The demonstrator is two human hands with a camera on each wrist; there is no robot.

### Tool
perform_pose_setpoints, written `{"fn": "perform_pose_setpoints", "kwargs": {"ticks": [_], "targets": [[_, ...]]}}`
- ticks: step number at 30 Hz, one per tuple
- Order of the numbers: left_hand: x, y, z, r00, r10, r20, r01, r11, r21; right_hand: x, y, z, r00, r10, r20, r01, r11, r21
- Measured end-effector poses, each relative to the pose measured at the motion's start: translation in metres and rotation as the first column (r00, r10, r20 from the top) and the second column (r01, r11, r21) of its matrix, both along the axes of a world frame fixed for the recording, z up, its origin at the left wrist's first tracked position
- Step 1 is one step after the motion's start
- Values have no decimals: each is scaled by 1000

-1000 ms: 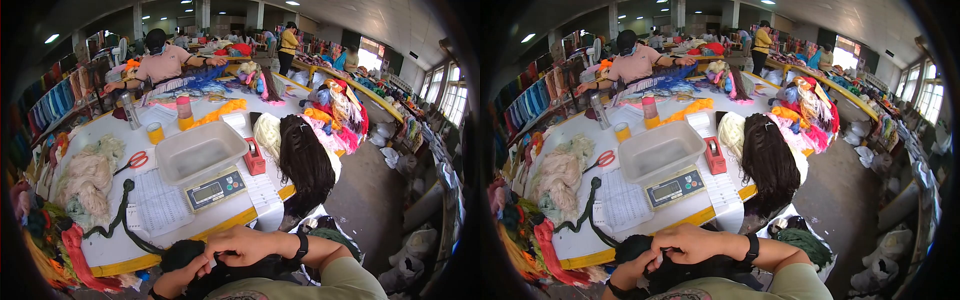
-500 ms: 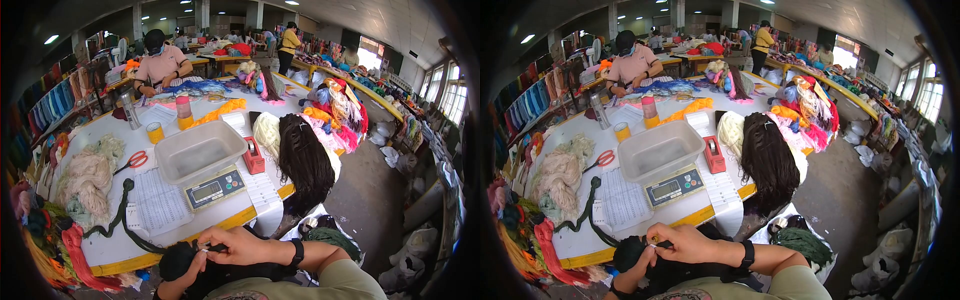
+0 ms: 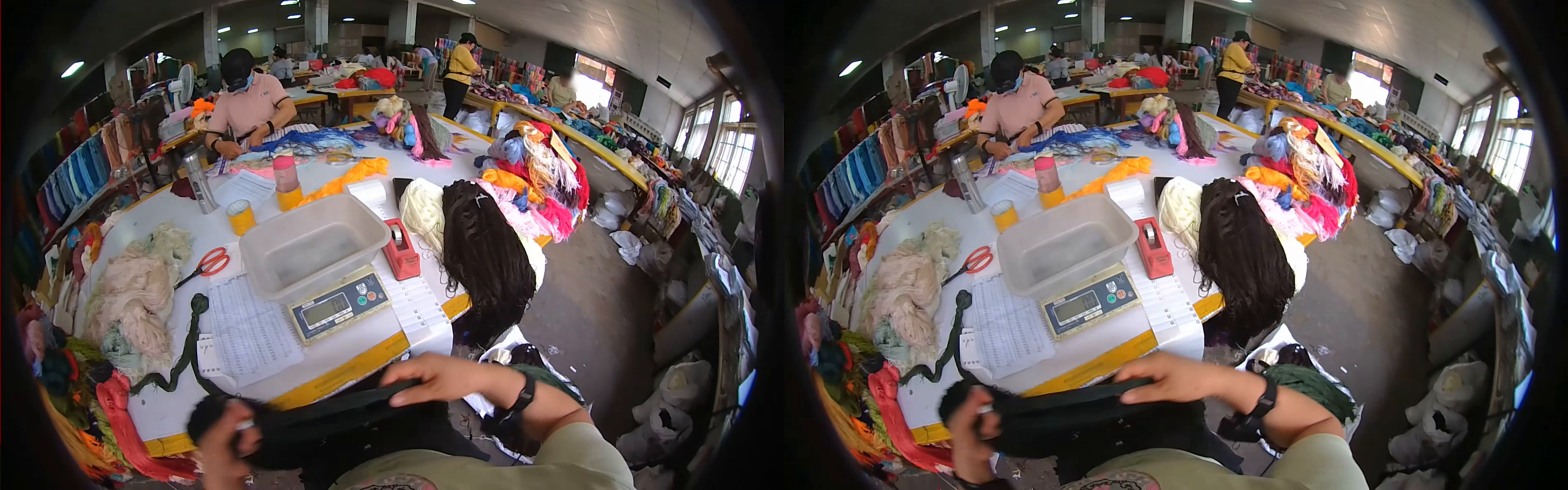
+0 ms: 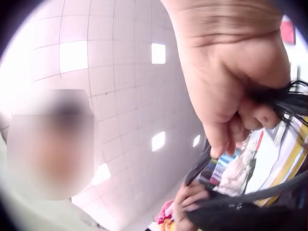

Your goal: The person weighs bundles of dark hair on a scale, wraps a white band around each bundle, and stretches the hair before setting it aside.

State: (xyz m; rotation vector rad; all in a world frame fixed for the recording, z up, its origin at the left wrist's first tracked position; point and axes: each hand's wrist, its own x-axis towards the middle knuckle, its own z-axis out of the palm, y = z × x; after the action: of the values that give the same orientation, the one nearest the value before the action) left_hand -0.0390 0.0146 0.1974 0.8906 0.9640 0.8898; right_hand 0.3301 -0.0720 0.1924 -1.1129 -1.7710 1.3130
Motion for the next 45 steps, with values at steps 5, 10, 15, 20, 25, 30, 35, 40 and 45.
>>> {"fn": "perform_pose_setpoints", "kwargs": {"ticks": [5, 10, 15, 20, 25, 30, 35, 40, 45], "targets": [[-143, 5, -3, 955, 68, 288, -125, 975, 182, 84, -39, 0, 994, -81, 68, 101, 914, -394], [-198, -8, 34, 988, 71, -137, -34, 966, 255, 117, -67, -25, 903, 63, 426, 126, 907, -402], [-105, -11, 39, 924, 223, -311, -116, 937, 329, 55, -40, -27, 381, -3, 925, -234, 967, 100], [-9, -19, 75, 989, -150, -2, 119, 777, 619, -85, 22, 45, 991, -77, 111, 30, 926, 376], [22, -12, 83, 966, -241, -93, 218, 574, 789, -152, 44, 75, 960, -30, -280, 92, 973, 210], [36, -21, 66, 937, -305, 169, 167, 818, 550, -141, 46, 66, 950, -30, -311, 84, 983, 161], [47, -19, 62, 974, -215, 68, 145, 829, 541, -125, 44, 60, 979, -142, -150, 190, 904, 384], [54, -20, 59, 977, -197, -86, 214, 849, 484, -118, 38, 67, 931, -180, -318, 270, 925, 267], [53, -19, 59, 961, -264, 84, 210, 891, 403, -111, 39, 65, 800, -59, -597, -120, 959, -256]]}}
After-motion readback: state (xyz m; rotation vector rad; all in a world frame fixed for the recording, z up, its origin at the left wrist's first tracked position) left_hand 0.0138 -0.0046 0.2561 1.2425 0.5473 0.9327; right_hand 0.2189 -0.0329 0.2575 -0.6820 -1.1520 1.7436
